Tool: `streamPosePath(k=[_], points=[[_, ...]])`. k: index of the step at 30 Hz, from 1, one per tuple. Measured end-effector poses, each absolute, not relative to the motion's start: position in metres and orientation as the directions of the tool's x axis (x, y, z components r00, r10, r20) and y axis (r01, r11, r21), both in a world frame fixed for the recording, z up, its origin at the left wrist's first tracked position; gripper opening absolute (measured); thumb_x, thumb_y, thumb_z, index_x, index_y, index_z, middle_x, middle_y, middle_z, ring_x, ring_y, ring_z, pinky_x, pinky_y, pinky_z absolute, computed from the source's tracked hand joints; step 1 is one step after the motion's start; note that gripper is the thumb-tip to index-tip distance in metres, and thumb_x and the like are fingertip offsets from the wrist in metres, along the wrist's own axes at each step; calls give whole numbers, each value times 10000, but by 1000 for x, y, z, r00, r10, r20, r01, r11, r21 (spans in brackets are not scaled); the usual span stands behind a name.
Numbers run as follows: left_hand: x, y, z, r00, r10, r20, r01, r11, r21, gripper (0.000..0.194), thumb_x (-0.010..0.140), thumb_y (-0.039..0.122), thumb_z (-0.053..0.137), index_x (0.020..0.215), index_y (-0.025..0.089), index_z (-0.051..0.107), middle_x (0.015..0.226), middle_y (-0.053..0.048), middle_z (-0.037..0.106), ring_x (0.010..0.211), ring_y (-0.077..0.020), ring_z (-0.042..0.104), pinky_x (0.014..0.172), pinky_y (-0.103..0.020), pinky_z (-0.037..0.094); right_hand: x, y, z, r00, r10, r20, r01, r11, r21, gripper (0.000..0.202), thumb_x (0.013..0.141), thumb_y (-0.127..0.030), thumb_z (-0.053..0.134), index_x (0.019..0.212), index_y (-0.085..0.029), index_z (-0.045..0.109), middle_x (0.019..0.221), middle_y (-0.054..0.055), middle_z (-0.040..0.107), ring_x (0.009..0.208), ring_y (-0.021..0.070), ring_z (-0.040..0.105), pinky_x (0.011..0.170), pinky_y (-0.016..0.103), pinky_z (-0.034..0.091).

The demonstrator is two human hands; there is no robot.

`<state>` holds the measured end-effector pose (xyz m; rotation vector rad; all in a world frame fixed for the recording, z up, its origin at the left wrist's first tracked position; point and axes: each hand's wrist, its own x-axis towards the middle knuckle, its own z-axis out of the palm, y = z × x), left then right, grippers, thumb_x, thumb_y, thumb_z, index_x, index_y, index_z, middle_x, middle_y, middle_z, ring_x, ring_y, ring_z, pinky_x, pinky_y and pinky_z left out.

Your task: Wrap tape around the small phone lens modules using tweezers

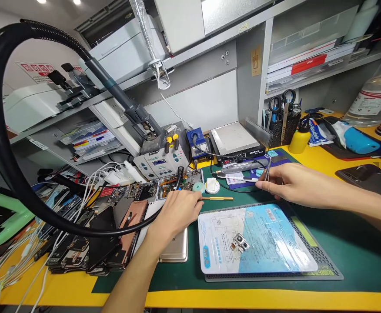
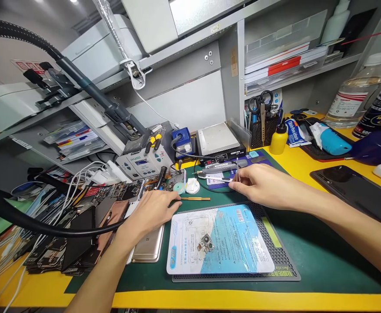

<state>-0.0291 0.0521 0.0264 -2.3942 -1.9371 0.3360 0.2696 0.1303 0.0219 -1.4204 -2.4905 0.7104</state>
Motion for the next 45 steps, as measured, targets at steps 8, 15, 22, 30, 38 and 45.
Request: streamPosePath(k=[8, 15, 22, 30, 38, 45], points=[[-32, 57, 22, 218, 961, -171, 958, -244, -148, 249, 1027, 350, 652, 1193, 169, 685, 1155, -76, 722, 991, -223, 717, 890, -438, 609, 269, 131, 22, -528, 846, -70, 758, 433, -488, 484, 962, -617, 443, 731, -218, 592, 671, 100, 690, 580, 254, 615, 536, 354, 391], [-33, 54, 26, 153, 974, -168, 966, -183, -181, 231, 1022, 350, 660, 1147, 159, 694, 1104, -66, 729, 957, -215, 720, 871, -427, 611, 269, 130, 24, -520, 851, -75, 769, 428, -475, 505, 968, -628, 420, 722, -219, 583, 654, 88, 684, 561, 230, 584, 533, 342, 383], [-52, 45, 55, 34, 999, -41, 987, -40, -153, 223, 1042, 356, 623, 1126, 164, 702, 1052, -56, 740, 957, -216, 722, 904, -444, 594, 267, 130, 24, -524, 849, -72, 763, 430, -484, 486, 971, -606, 441, 763, -202, 614, 679, 91, 689, 584, 241, 619, 526, 328, 377], [-53, 55, 36, 45, 998, -45, 995, -49, -87, 353, 1035, 373, 632, 1326, 172, 626, 1198, -92, 708, 1025, -244, 714, 913, -470, 602, 268, 131, 22, -538, 842, -48, 742, 446, -501, 503, 975, -623, 455, 757, -199, 614, 676, 79, 683, 594, 228, 622, 538, 317, 383], [-44, 64, 26, 99, 992, -74, 994, -102, -33, 361, 1034, 398, 631, 1315, 172, 630, 1175, -87, 709, 977, -231, 717, 871, -447, 613, 271, 130, 21, -540, 841, -23, 727, 452, -516, 514, 958, -652, 498, 742, -204, 630, 636, 55, 665, 564, 219, 600, 527, 316, 350], [-42, 65, 25, 114, 993, -41, 993, -115, -33, 331, 1036, 404, 627, 1262, 164, 657, 1130, -78, 721, 962, -227, 721, 872, -448, 611, 270, 129, 24, -541, 841, -22, 736, 460, -496, 468, 967, -594, 513, 735, -203, 625, 652, 51, 667, 581, 215, 598, 538, 313, 359]])
